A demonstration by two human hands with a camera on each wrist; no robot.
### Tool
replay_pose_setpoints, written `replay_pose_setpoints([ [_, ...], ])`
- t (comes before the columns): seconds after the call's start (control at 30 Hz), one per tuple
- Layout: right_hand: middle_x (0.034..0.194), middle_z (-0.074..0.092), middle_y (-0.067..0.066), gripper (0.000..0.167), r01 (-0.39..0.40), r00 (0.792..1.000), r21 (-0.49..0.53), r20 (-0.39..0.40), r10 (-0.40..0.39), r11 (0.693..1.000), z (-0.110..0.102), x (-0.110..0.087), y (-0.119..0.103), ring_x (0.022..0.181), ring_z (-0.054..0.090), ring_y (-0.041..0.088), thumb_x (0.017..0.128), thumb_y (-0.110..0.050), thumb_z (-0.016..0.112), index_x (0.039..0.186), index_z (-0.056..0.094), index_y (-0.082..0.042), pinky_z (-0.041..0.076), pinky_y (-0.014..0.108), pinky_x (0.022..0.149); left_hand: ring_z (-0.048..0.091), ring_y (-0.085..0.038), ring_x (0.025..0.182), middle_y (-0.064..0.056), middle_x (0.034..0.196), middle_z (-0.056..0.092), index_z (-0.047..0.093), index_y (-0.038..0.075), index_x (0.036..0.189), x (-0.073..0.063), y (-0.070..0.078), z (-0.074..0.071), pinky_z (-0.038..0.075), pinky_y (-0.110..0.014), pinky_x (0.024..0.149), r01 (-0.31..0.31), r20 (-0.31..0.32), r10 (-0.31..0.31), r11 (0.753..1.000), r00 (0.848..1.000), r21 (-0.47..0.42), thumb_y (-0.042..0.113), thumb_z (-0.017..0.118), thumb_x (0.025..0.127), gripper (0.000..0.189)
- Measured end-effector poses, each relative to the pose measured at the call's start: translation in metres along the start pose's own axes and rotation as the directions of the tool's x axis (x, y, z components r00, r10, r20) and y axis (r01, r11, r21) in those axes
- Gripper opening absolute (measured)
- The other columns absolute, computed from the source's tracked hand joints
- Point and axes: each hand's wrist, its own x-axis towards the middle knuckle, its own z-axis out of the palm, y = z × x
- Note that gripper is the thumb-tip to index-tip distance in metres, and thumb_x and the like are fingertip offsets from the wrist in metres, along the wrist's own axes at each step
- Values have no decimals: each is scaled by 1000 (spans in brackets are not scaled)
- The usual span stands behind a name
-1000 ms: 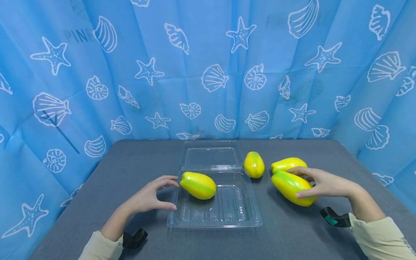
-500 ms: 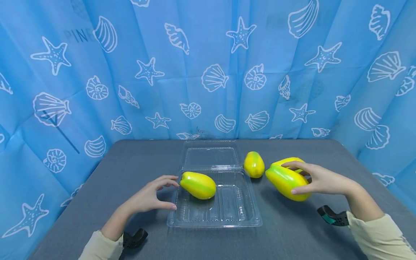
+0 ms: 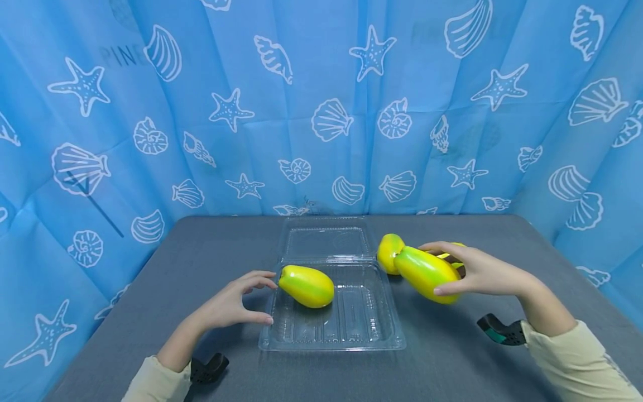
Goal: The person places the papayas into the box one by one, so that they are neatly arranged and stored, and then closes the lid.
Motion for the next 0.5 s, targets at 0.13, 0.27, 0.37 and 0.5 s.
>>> replay_pose_setpoints([
  [0.13,127,51,17,65,21,1000,10,-4,-21,1000,3,5,-3,108,54,32,80,-26,73,134,41,-11,53,25,73,45,-40,125,-11,144,40,56,12,124,0,0,0,37,-63,99,4,2,-4,1000,1000,-5,30,76,77,54],
  [0.27,123,55,15,65,43,999,-2,-12,-43,999,6,10,-5,105,56,28,79,-27,74,133,42,-11,53,25,73,45,-40,125,-12,144,40,56,11,124,0,1,-1,37,-64,100,3,5,-3,1000,1000,-13,29,76,77,54],
  [0.37,121,56,13,64,59,998,-18,-22,-59,998,8,13,-8,102,57,26,79,-27,74,132,43,-11,53,25,72,45,-40,125,-12,144,40,56,11,124,0,0,-1,37,-64,99,-2,6,2,1000,1000,-16,29,75,77,54],
  [0.5,122,56,12,65,69,997,-27,-27,-70,997,10,16,-13,103,57,27,79,-28,74,133,43,-12,54,25,73,45,-40,125,-12,144,40,56,11,124,0,-1,-1,38,-64,99,-4,6,4,1000,1000,-10,30,75,77,53],
])
